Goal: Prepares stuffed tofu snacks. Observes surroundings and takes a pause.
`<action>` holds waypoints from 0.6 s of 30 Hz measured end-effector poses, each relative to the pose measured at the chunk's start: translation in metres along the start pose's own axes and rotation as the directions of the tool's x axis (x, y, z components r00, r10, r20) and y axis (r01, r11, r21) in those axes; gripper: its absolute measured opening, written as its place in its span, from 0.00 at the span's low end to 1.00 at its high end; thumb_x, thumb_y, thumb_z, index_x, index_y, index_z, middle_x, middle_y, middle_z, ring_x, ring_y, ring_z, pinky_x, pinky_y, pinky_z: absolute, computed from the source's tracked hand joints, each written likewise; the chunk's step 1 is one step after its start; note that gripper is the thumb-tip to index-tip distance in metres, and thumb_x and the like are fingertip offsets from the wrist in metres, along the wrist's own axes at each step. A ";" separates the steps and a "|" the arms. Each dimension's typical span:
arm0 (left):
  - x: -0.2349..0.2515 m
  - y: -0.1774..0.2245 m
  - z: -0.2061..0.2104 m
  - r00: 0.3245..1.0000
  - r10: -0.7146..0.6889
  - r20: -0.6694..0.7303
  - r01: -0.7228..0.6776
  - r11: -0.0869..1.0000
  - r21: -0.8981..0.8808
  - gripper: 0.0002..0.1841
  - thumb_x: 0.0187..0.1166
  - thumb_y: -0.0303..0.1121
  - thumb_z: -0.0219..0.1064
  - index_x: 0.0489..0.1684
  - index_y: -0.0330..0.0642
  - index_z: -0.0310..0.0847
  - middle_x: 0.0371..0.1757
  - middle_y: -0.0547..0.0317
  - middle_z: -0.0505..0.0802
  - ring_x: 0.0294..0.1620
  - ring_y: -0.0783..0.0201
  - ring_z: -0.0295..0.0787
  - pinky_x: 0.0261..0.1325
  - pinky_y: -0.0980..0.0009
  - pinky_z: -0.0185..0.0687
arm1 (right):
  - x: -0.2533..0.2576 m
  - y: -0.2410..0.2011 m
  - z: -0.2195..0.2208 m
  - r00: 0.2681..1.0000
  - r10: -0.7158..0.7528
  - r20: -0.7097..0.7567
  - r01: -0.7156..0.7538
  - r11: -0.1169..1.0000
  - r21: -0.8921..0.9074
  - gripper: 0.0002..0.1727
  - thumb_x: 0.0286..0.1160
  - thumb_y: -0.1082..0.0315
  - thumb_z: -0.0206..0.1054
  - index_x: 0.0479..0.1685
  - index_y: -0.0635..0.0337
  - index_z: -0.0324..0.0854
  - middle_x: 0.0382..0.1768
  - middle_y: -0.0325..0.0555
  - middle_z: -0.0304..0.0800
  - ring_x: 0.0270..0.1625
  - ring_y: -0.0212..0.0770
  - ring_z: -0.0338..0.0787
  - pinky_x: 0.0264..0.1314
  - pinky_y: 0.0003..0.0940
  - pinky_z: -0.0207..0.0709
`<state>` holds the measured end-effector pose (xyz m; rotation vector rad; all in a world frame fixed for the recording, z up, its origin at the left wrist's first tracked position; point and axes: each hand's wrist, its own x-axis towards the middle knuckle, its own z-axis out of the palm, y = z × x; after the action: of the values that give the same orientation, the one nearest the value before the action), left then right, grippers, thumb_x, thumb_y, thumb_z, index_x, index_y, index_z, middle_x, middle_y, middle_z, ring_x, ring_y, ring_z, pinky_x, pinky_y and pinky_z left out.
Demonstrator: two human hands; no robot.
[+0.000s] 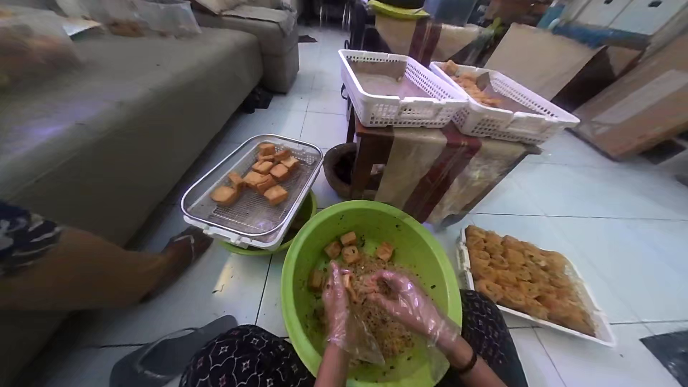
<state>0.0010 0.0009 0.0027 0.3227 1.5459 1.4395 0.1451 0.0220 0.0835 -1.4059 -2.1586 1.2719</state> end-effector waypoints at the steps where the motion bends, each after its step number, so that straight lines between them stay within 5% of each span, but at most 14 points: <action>1: 0.000 -0.001 0.000 1.000 0.003 0.011 -0.003 1.000 -0.008 0.28 0.94 0.50 0.46 0.51 0.33 0.86 0.41 0.49 0.90 0.40 0.62 0.86 0.48 0.62 0.83 | -0.001 -0.007 0.001 0.999 0.029 -0.014 -0.029 1.000 -0.012 0.24 0.83 0.61 0.65 0.75 0.59 0.79 0.71 0.50 0.86 0.74 0.40 0.84 0.81 0.38 0.73; 4: -0.001 -0.004 0.000 0.998 0.049 -0.024 -0.049 0.998 0.032 0.29 0.94 0.49 0.44 0.50 0.33 0.87 0.43 0.49 0.92 0.43 0.61 0.87 0.51 0.60 0.83 | -0.003 -0.017 0.016 0.997 0.069 -0.031 -0.068 0.997 0.036 0.26 0.92 0.65 0.50 0.87 0.58 0.67 0.82 0.50 0.75 0.83 0.42 0.77 0.87 0.40 0.67; 6: -0.001 -0.005 0.002 0.994 0.090 -0.061 -0.088 0.996 0.029 0.28 0.94 0.47 0.46 0.50 0.31 0.87 0.44 0.48 0.93 0.45 0.61 0.88 0.54 0.60 0.83 | -0.005 -0.016 0.033 0.990 0.047 -0.130 -0.047 0.999 -0.001 0.26 0.90 0.70 0.49 0.85 0.57 0.71 0.79 0.50 0.80 0.80 0.44 0.80 0.87 0.41 0.68; 10: -0.005 -0.008 0.002 0.985 0.170 -0.018 -0.171 0.983 -0.073 0.25 0.94 0.44 0.48 0.49 0.30 0.87 0.40 0.53 0.92 0.42 0.67 0.89 0.52 0.67 0.86 | 0.001 0.001 0.061 0.891 -0.082 -0.446 0.013 0.988 -0.156 0.15 0.77 0.68 0.67 0.57 0.47 0.95 0.52 0.41 0.98 0.59 0.42 0.95 0.70 0.45 0.84; 13: -0.009 -0.009 0.003 0.972 0.234 -0.002 -0.231 0.959 -0.164 0.24 0.94 0.42 0.47 0.47 0.30 0.86 0.38 0.56 0.92 0.41 0.68 0.90 0.51 0.69 0.87 | 0.007 0.005 0.071 0.794 -0.155 -0.588 0.016 0.972 -0.236 0.07 0.67 0.66 0.75 0.39 0.48 0.97 0.41 0.38 0.98 0.52 0.45 0.94 0.65 0.50 0.83; 15: -0.009 -0.011 0.003 0.956 0.293 -0.014 -0.291 0.939 -0.182 0.25 0.94 0.42 0.46 0.46 0.30 0.86 0.39 0.55 0.93 0.42 0.66 0.90 0.52 0.68 0.88 | -0.001 -0.008 0.071 0.852 -0.058 -0.520 -0.038 0.984 -0.173 0.11 0.73 0.64 0.70 0.47 0.51 0.97 0.47 0.44 0.98 0.58 0.50 0.92 0.69 0.51 0.80; 18: -0.008 -0.012 -0.002 0.912 0.410 0.033 -0.396 0.897 -0.197 0.34 0.94 0.47 0.35 0.47 0.28 0.86 0.47 0.50 0.95 0.52 0.62 0.92 0.62 0.63 0.87 | -0.011 -0.021 0.069 0.934 0.084 -0.346 -0.075 0.996 0.039 0.20 0.82 0.55 0.65 0.62 0.57 0.91 0.57 0.49 0.95 0.65 0.43 0.90 0.75 0.43 0.79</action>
<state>0.0089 -0.0095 -0.0044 0.6042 1.3188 1.8583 0.0940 -0.0264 0.0625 -1.5857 -1.8590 0.9816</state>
